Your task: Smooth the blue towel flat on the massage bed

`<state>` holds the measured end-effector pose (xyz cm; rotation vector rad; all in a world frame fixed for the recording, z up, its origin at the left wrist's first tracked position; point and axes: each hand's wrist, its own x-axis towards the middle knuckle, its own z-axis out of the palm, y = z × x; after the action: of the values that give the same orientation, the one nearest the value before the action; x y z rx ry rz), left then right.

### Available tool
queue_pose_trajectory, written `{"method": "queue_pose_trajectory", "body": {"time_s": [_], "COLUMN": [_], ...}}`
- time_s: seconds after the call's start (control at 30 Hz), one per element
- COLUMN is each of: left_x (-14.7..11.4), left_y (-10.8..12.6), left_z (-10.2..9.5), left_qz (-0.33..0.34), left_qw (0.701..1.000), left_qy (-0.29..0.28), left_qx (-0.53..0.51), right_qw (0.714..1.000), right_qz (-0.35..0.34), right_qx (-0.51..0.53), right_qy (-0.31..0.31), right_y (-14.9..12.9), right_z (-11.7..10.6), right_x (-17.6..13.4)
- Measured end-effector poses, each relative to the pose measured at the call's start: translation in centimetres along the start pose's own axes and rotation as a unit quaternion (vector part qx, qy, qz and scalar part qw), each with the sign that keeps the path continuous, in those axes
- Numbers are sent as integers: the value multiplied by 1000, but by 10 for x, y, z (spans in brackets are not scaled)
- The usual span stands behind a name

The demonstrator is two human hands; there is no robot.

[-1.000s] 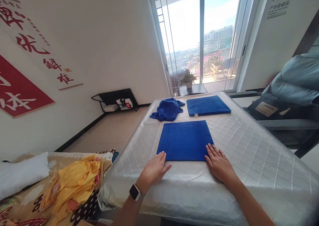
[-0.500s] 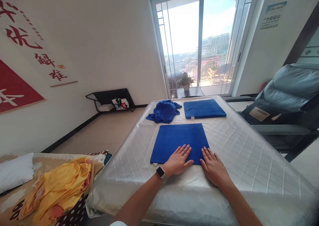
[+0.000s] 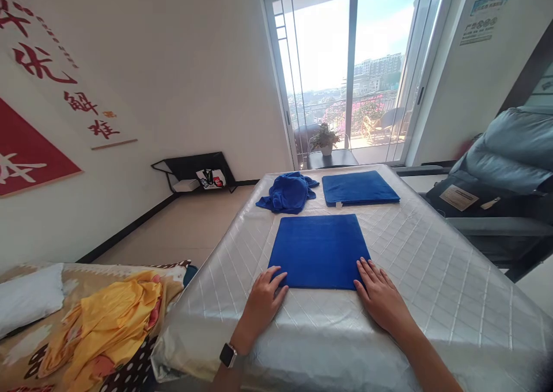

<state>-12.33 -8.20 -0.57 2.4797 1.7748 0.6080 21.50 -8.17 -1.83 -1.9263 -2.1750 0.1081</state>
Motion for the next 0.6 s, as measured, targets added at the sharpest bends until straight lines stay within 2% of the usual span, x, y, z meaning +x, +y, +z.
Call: {"method": "queue_pose_trajectory", "body": {"time_s": [0.13,0.23,0.3,0.43,0.6], "left_x": [2,4,4,4,3], "left_y": [6,6,6,5,5], "left_z": [-5,-6,-5,-4,-3], "left_qz": [2,1,3,9,23], "left_qw": [998,997,997,997,997], "left_qy": [31,35,35,42,39], "left_qx": [-50,-65,-66,-59,-61], "right_qw": [996,990,988,984,971], "right_qz": [-56,-113,-127,-140,-191], "right_qx": [21,45,56,56,27], "right_qy": [60,65,63,99,143], "right_y": [0,-4,-7,-5,-1], "right_z": [-12,-23,-28,-27,-23], "right_x": [-4,-7,-9,-10,-9]}}
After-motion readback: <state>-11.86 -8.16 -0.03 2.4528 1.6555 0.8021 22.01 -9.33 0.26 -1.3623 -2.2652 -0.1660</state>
